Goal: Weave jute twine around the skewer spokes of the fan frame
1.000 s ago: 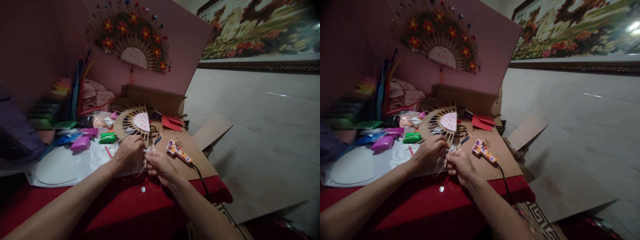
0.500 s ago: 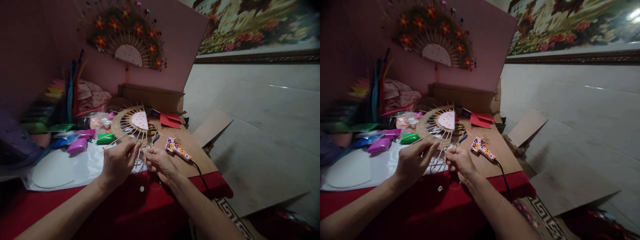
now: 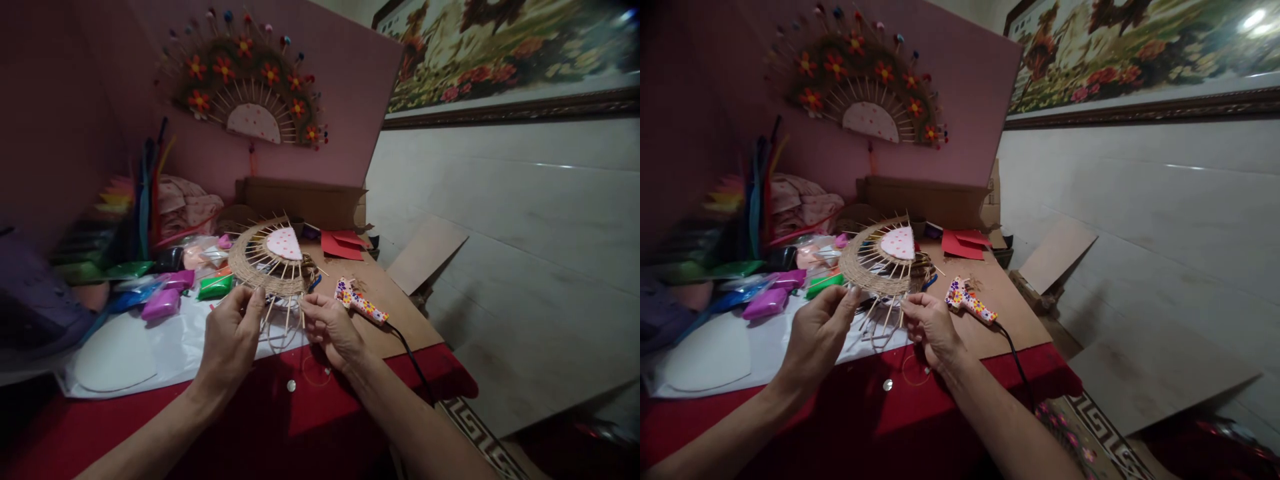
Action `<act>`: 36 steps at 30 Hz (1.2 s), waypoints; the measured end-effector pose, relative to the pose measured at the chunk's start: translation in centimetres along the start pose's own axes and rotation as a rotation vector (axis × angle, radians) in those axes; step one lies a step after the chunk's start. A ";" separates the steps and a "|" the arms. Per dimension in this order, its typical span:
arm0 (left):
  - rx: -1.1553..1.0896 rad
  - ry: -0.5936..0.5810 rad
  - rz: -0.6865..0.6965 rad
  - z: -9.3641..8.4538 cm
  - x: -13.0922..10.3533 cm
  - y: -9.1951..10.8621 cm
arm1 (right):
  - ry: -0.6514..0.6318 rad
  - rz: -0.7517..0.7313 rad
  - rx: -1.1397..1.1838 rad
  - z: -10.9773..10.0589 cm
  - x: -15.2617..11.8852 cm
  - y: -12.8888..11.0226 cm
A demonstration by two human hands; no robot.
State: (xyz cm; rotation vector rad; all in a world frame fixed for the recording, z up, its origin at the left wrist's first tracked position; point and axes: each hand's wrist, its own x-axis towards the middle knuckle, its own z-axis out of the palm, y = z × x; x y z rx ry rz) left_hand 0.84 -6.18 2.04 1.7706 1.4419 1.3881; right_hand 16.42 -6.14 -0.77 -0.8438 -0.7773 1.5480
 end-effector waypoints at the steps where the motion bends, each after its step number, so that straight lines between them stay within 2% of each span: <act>1: -0.043 -0.011 -0.022 0.0 0.0 0.1 | 0.001 -0.002 -0.001 0.0 0.0 0.0; 6: -0.212 -0.016 -0.105 0.8 -0.8 0.5 | -0.001 -0.030 0.000 0.1 0.1 -0.1; 9: -0.392 -0.084 -0.198 1.6 -1.6 0.7 | 0.016 -0.026 -0.007 0.0 0.1 -0.1; 15: -0.910 -0.314 -0.669 2.3 -0.8 0.2 | 0.015 0.006 -0.036 -0.1 0.0 -0.2; 17: -1.040 -0.335 -0.787 2.4 0.0 -0.3 | 0.017 0.030 -0.060 -0.1 -0.1 -0.2; 18: -1.079 -0.310 -0.809 2.5 0.5 -0.7 | 0.010 0.047 -0.075 0.0 -0.2 -0.1; 21: -1.102 -0.316 -0.820 2.8 1.4 -1.6 | -0.077 0.087 -0.133 -0.1 -0.4 0.1; 23: -1.048 -0.266 -0.803 3.0 1.8 -2.0 | -0.125 0.083 -0.201 -0.2 -0.4 0.3; 25: -1.014 -0.225 -0.762 3.1 1.8 -2.2 | -0.079 0.031 -0.268 -0.3 -0.2 0.5; 27: -1.020 -0.209 -0.715 3.2 1.8 -2.3 | 0.020 0.001 -0.283 -0.4 0.1 0.3; 29: -1.038 -0.199 -0.687 3.2 1.7 -2.4 | 0.048 0.059 -0.243 -0.3 0.5 -0.1; 32: -1.052 -0.199 -0.676 3.2 1.6 -2.6 | -0.029 0.199 -0.212 0.0 1.2 -1.1; 36: -1.044 -0.198 -0.675 3.2 1.6 -2.6 | -0.062 0.227 -0.312 0.1 2.2 -1.6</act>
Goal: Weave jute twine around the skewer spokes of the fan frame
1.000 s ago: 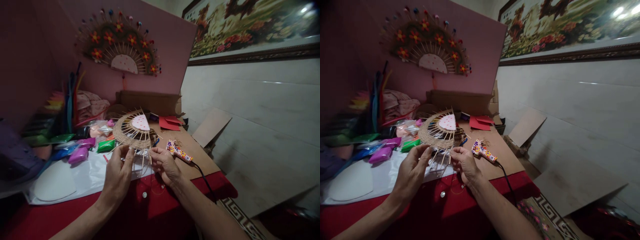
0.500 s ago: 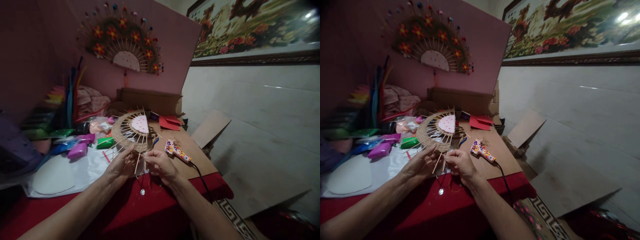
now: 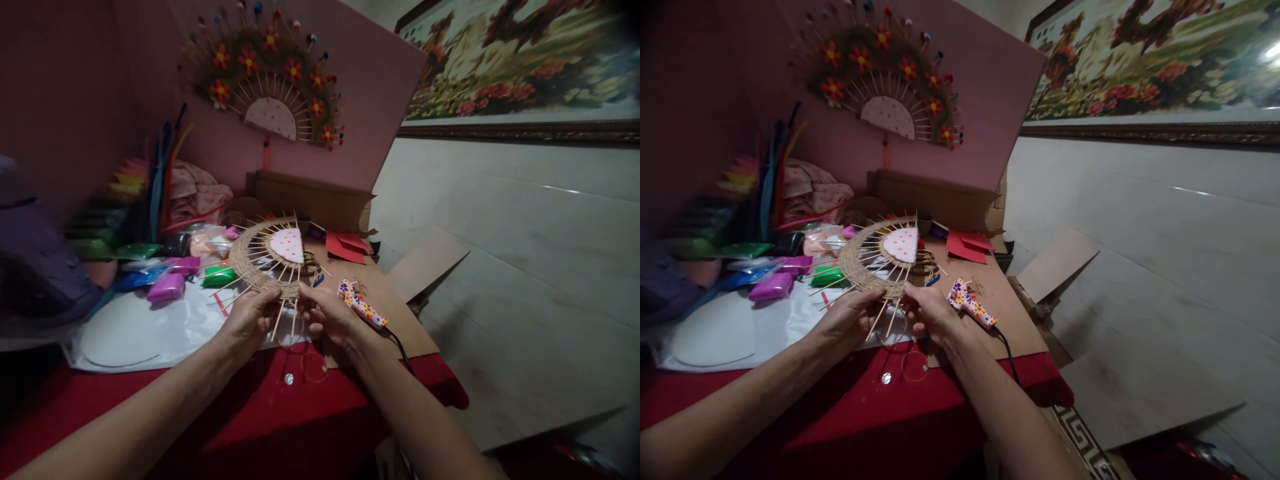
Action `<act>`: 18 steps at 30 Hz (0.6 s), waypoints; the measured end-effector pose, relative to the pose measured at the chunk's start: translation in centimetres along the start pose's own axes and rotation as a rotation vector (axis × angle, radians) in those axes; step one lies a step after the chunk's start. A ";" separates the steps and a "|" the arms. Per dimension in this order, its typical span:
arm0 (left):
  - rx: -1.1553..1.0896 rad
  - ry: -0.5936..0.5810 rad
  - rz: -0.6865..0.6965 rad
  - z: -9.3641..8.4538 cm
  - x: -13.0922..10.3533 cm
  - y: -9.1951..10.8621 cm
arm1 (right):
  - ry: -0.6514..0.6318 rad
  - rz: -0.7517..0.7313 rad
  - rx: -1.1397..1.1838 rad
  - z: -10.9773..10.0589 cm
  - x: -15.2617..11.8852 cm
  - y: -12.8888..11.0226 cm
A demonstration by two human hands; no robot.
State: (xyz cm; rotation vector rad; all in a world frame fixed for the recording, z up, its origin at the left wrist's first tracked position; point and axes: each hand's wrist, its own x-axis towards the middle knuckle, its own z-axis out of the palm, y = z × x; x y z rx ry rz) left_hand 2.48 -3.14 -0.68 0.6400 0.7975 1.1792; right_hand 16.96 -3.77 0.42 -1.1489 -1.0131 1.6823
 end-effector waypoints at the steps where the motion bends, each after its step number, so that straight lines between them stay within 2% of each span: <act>1: 0.006 0.010 0.000 0.1 -0.1 0.0 | -0.006 -0.012 -0.020 -0.1 0.2 0.1; 18: 0.036 0.044 0.039 0.4 -0.3 -0.1 | 0.009 -0.103 0.020 -0.3 0.5 0.8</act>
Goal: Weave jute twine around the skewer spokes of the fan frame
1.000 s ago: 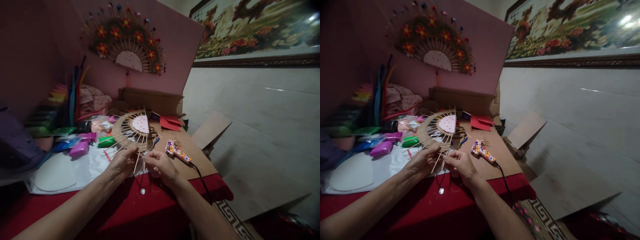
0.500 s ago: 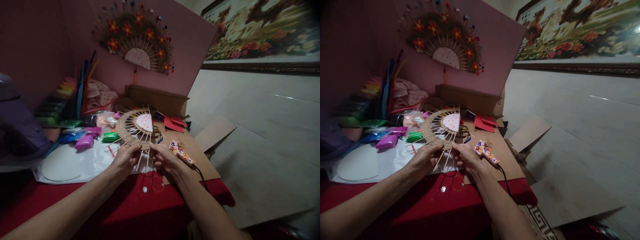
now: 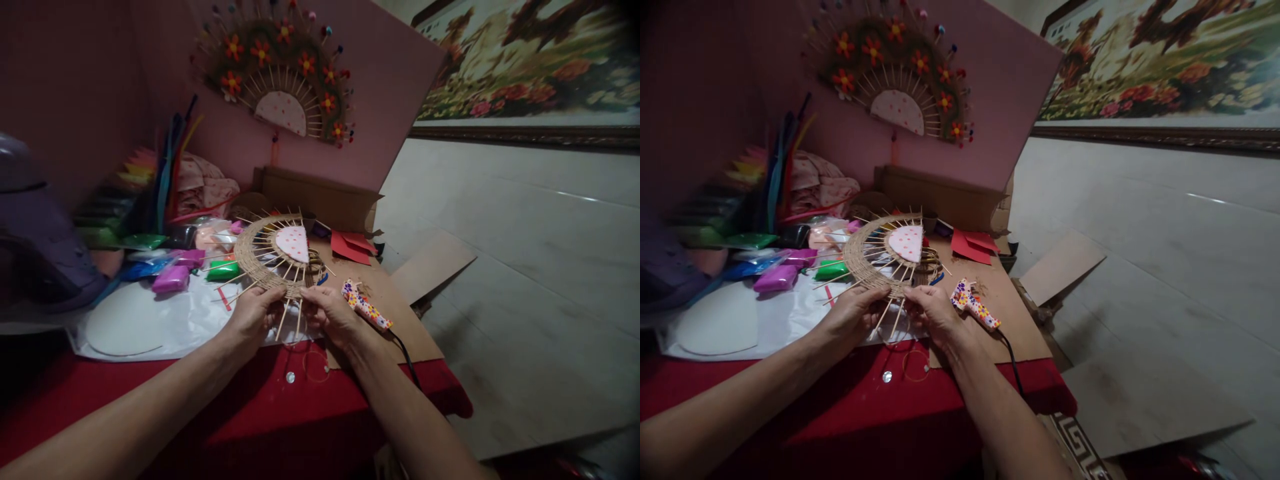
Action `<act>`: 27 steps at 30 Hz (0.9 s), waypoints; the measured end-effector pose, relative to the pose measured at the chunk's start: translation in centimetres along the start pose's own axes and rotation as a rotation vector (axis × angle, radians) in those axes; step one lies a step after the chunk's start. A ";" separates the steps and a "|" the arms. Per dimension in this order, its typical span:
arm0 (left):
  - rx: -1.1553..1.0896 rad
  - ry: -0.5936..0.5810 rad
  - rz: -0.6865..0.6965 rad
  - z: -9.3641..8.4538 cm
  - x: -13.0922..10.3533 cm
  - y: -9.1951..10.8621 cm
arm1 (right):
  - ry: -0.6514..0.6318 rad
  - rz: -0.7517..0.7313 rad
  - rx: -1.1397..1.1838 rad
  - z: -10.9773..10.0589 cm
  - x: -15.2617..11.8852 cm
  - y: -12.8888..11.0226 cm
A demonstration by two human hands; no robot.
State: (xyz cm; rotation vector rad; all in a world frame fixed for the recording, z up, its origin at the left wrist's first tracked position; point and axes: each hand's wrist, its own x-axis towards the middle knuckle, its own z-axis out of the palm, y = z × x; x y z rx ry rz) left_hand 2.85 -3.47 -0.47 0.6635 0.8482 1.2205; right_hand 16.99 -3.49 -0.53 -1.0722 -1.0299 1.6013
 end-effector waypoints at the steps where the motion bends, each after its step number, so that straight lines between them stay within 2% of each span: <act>1: -0.002 0.003 0.000 0.0 -0.1 0.0 | 0.001 0.001 -0.005 0.0 0.0 0.0; 9: -0.001 0.010 -0.009 0.1 -0.1 0.2 | 0.027 -0.007 -0.011 -0.2 0.0 0.1; 15: -0.004 0.015 -0.014 0.3 -0.2 0.2 | -0.021 0.012 -0.033 -0.4 0.1 0.3; 27: 0.001 0.004 -0.002 0.2 -0.2 0.1 | -0.035 0.012 -0.063 -0.5 -0.1 0.3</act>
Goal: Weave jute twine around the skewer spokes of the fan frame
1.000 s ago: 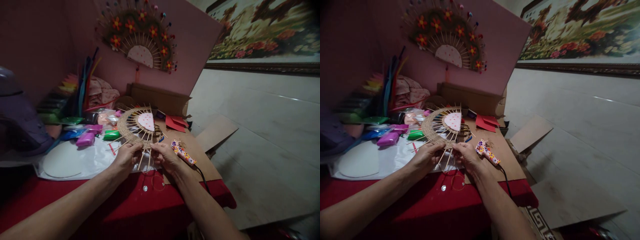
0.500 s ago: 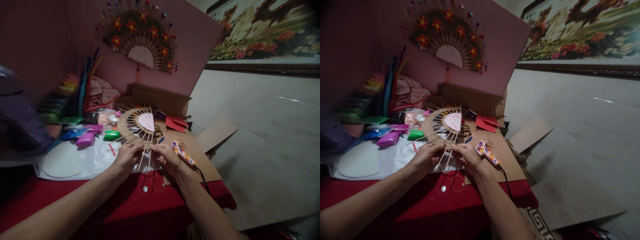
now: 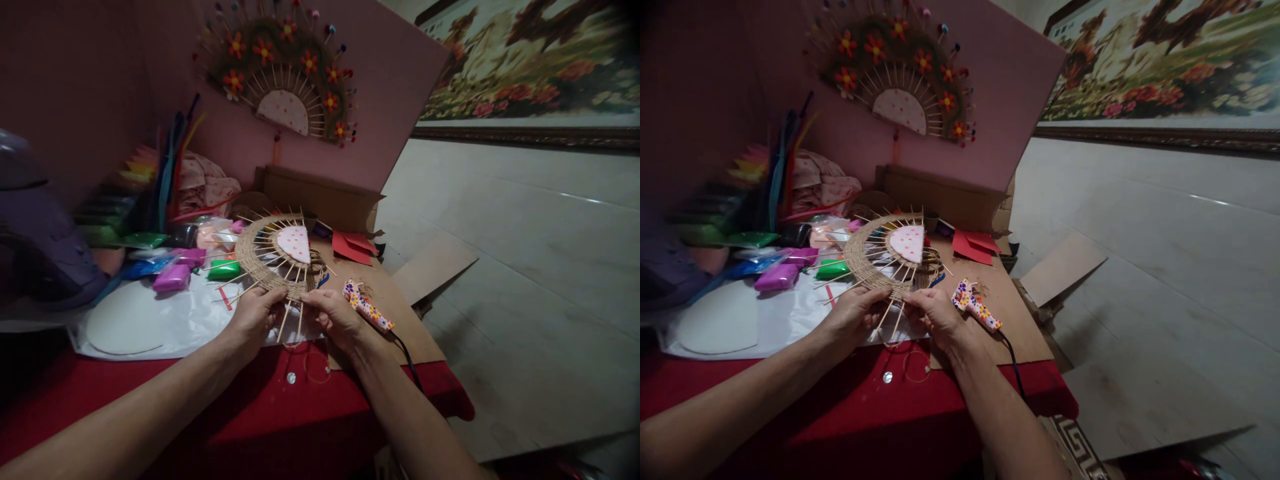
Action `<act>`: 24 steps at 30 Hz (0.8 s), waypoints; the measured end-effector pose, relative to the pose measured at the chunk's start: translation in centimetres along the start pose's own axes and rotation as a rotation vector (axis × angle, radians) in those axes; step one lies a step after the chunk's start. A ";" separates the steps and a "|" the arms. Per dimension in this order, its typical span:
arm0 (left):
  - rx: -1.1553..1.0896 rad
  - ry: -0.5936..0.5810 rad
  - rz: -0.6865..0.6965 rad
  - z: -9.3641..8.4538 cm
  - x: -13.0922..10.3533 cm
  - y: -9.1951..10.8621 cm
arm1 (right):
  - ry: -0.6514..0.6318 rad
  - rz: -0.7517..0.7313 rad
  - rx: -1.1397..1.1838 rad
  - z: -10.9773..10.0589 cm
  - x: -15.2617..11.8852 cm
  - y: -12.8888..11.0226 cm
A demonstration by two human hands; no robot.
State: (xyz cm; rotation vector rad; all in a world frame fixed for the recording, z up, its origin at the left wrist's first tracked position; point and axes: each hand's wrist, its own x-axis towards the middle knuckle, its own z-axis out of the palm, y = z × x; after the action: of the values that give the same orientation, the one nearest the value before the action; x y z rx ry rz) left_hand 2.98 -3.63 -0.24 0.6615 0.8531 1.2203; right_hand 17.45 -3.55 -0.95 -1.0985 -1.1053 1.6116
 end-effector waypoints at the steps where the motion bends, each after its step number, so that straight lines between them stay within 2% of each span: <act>1: 0.004 0.002 0.001 0.0 0.0 0.0 | -0.001 0.003 -0.001 0.0 0.0 0.0; 7: 0.010 0.002 -0.011 0.1 -0.1 0.1 | 0.027 -0.025 0.007 0.1 -0.1 0.0; 11: -0.008 0.019 -0.013 0.2 -0.2 0.1 | 0.036 0.008 0.003 0.1 -0.1 0.0; 24: 0.012 0.042 -0.015 0.1 -0.2 0.1 | 0.006 0.004 -0.015 -0.1 -0.3 -0.3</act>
State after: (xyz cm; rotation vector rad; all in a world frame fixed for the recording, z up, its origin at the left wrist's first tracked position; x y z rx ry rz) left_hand 3.04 -3.75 -0.06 0.6400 0.8989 1.2204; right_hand 17.62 -3.80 -0.66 -1.1150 -1.1142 1.6043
